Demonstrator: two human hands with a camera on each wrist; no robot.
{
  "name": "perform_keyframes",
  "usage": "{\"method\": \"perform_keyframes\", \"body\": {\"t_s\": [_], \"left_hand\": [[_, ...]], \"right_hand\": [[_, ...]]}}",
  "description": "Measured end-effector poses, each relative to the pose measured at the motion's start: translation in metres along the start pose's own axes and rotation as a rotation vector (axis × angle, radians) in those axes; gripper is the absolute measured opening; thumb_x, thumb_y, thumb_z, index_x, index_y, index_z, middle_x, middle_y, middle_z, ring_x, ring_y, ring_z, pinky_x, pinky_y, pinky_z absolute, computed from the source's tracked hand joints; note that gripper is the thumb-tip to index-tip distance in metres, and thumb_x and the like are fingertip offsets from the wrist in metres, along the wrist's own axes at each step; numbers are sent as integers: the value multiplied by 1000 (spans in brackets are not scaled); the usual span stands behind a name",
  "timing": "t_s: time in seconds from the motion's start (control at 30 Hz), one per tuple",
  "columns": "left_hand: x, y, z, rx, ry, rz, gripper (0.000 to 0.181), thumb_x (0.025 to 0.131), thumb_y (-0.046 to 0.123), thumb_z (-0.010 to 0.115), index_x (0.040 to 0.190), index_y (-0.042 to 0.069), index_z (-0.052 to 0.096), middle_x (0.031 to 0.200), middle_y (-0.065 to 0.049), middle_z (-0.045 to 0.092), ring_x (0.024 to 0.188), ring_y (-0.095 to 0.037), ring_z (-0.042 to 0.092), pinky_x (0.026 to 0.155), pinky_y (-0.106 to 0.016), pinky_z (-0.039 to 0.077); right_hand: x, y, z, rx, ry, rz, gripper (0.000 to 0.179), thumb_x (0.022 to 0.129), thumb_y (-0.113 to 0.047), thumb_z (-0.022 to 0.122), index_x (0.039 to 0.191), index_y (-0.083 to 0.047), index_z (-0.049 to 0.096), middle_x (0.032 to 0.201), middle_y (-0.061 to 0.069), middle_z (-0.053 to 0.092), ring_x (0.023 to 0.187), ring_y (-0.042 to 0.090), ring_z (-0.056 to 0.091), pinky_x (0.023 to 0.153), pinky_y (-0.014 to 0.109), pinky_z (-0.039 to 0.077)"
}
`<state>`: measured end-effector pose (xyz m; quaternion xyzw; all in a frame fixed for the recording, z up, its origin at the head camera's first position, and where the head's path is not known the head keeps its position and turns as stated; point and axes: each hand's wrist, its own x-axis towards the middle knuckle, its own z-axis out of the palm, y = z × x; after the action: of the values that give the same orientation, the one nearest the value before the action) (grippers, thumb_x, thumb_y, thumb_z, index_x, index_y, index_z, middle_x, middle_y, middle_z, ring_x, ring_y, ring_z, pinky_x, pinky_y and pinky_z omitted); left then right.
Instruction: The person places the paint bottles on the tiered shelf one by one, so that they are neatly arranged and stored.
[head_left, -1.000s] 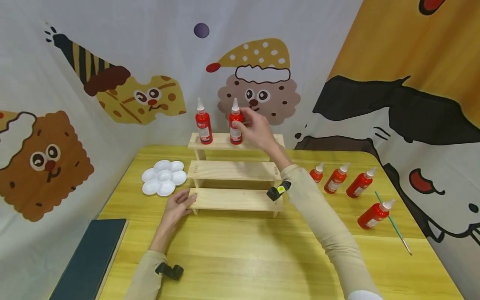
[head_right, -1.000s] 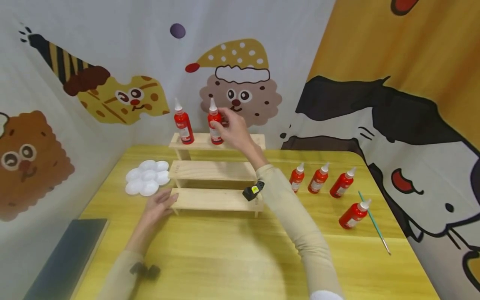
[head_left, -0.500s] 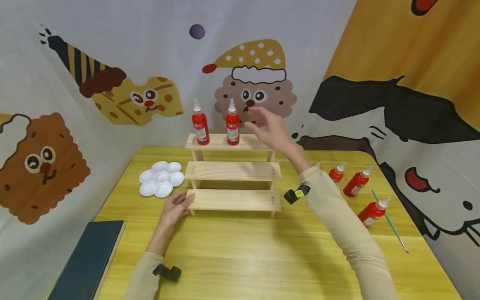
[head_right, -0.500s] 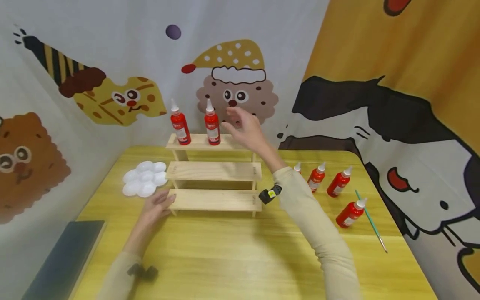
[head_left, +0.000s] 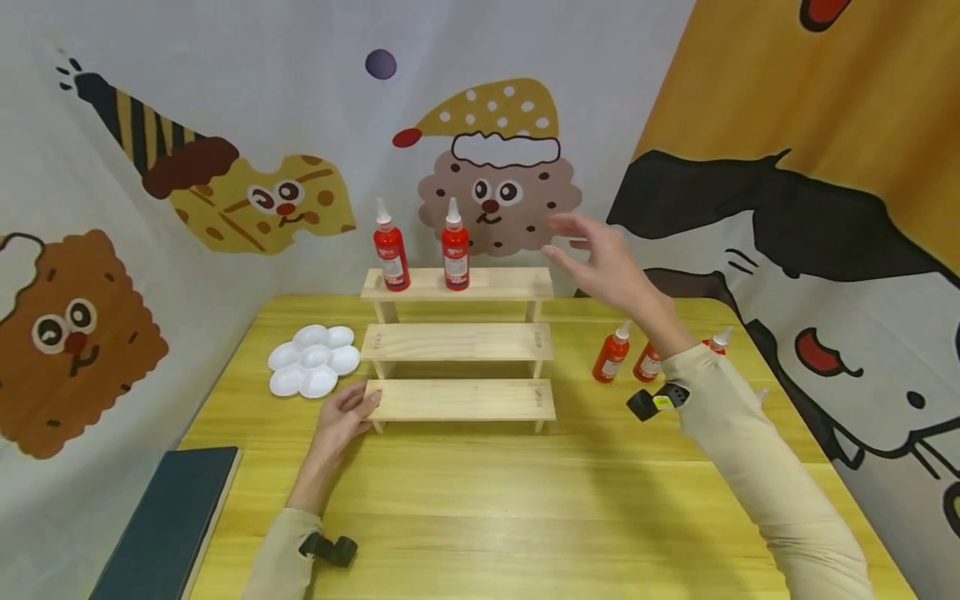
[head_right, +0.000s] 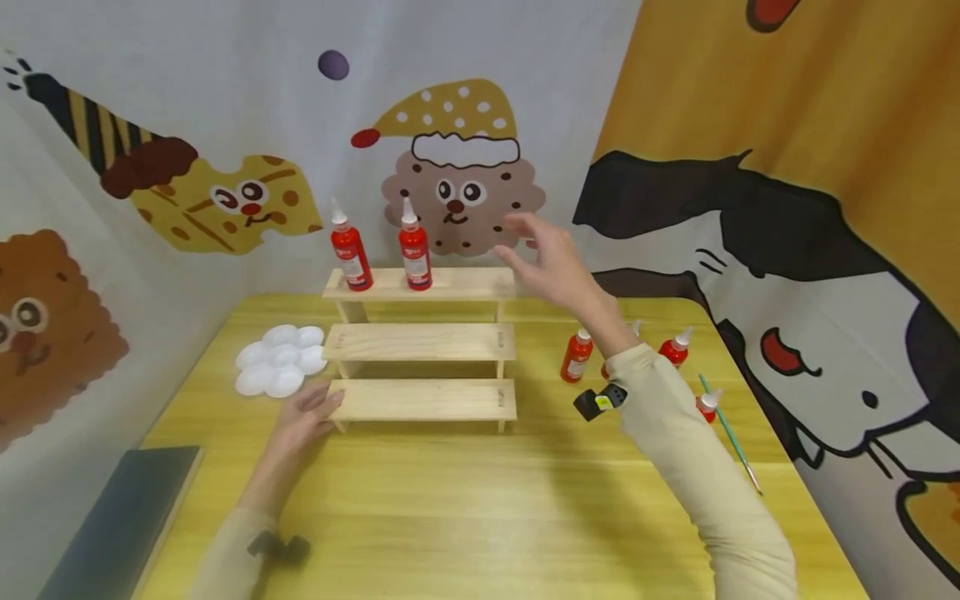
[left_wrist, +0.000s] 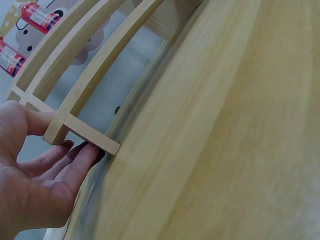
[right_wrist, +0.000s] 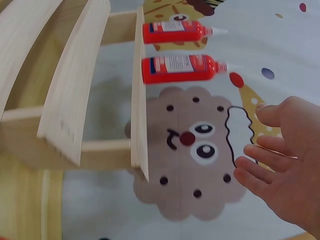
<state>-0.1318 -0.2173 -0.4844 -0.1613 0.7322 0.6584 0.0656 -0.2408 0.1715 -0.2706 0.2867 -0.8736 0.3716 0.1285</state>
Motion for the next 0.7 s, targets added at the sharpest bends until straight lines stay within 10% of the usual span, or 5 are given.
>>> {"method": "perform_keyframes", "body": {"t_s": [0.7], "left_hand": [[1,0,0,-2,-5,-4,62,100,33,66,151,5,44,152,-25,47,90,2,64,78,-19,56]], "right_hand": [[-73,15,-58,-171,51,148,48,98,-19,69,142,-6,55,144,20,58,131,38,55,107,56,45]]}}
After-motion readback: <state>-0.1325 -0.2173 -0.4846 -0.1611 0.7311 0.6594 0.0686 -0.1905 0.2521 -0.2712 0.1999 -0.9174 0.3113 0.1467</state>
